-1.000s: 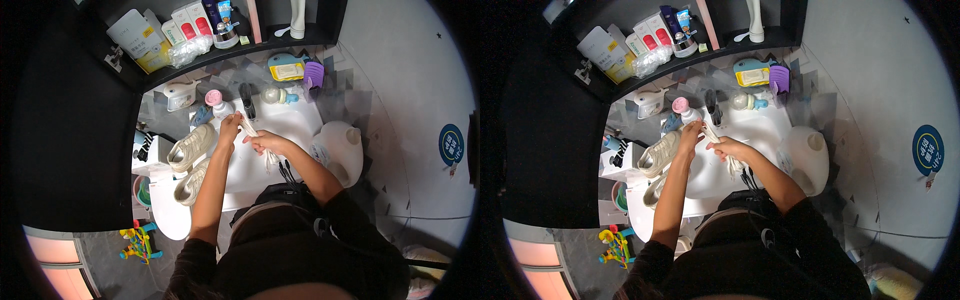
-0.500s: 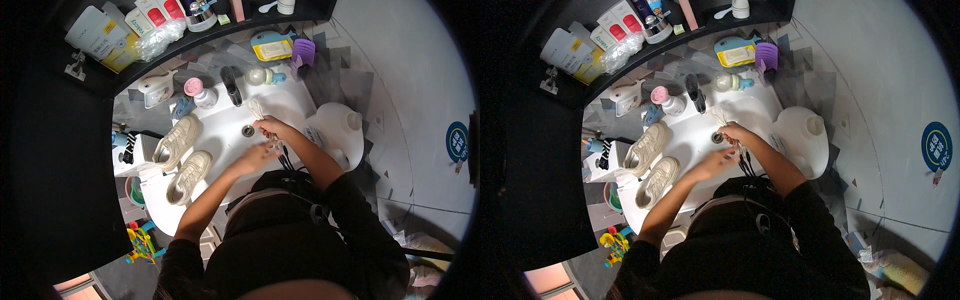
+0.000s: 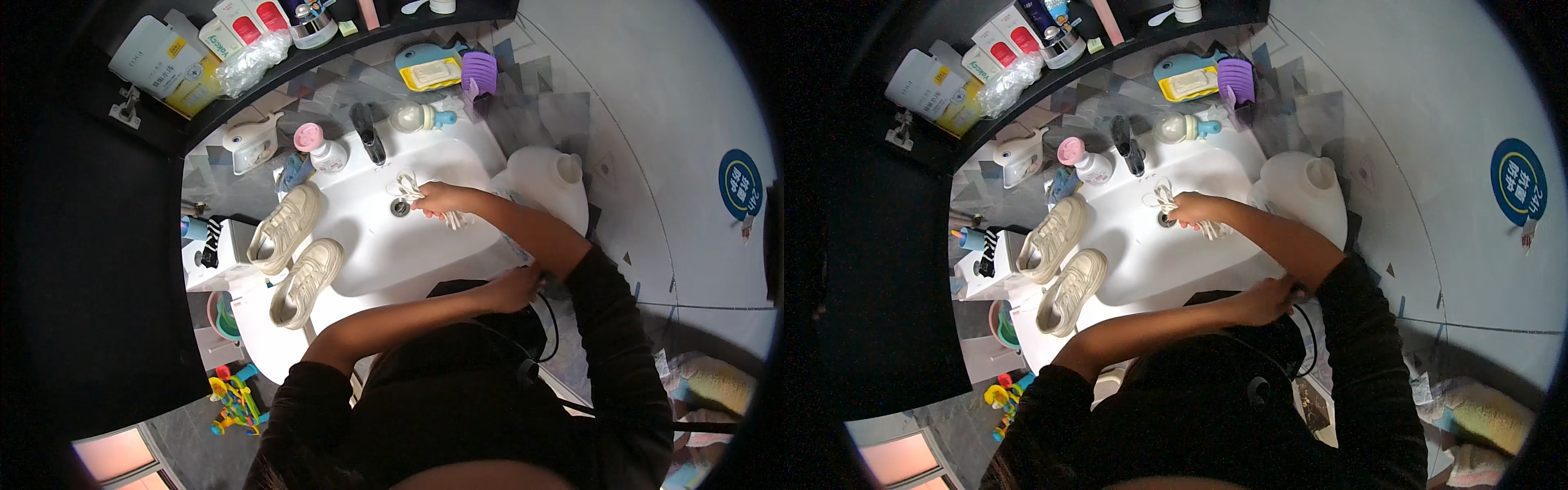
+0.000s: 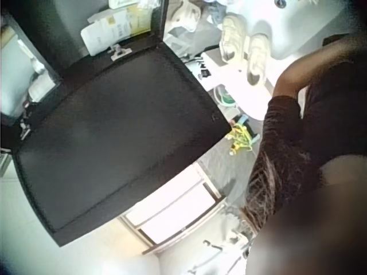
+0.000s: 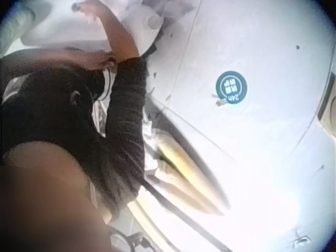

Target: The person scrubs a white sneaker with a brush over a bathroom sink, then removes and rinses the shoelaces under running water. The person handles the shoe and laces directly with their hands.

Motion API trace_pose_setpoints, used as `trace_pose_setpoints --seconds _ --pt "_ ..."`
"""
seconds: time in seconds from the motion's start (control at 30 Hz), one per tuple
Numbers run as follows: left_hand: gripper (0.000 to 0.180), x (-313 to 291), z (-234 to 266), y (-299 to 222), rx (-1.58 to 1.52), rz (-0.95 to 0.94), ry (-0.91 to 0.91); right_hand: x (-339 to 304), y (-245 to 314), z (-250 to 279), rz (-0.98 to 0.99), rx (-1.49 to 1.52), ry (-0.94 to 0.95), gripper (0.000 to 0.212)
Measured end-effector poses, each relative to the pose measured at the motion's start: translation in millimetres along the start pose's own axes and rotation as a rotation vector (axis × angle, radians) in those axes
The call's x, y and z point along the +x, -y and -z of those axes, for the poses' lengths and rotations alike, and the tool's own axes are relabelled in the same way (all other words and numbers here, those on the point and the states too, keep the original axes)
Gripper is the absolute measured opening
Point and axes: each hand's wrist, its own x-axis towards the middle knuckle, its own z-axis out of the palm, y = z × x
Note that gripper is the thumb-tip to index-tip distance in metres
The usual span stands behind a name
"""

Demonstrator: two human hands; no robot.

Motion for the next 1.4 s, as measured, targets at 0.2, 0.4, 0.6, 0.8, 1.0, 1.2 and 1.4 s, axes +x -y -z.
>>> trace_pose_setpoints --seconds 0.2,0.4,0.6,0.8,1.0,1.2,1.4 --pt "0.019 0 -32 -20 0.495 -0.384 0.228 21 8 -33 0.05 0.046 0.041 0.026" --pt "0.02 -11 -62 -25 0.417 -0.763 0.098 44 -23 -67 0.023 0.224 0.019 0.023" --pt "0.021 2 -87 -37 0.178 -0.839 0.334 46 -28 -79 -0.021 0.258 0.016 0.021" --pt "0.025 0 -76 -36 -0.134 -0.649 0.657 23 -27 -114 0.068 0.304 -0.008 0.021" --pt "0.031 -23 -23 -47 -0.476 -0.445 0.657 -21 -36 -117 0.184 -0.15 0.549 0.031" --pt "0.029 -137 65 -20 0.067 -0.032 -0.195 -14 -104 -125 0.667 -0.269 0.467 0.038" --pt "0.027 -259 14 40 0.286 0.617 -0.022 -49 -71 -104 0.366 -0.192 0.685 0.032"
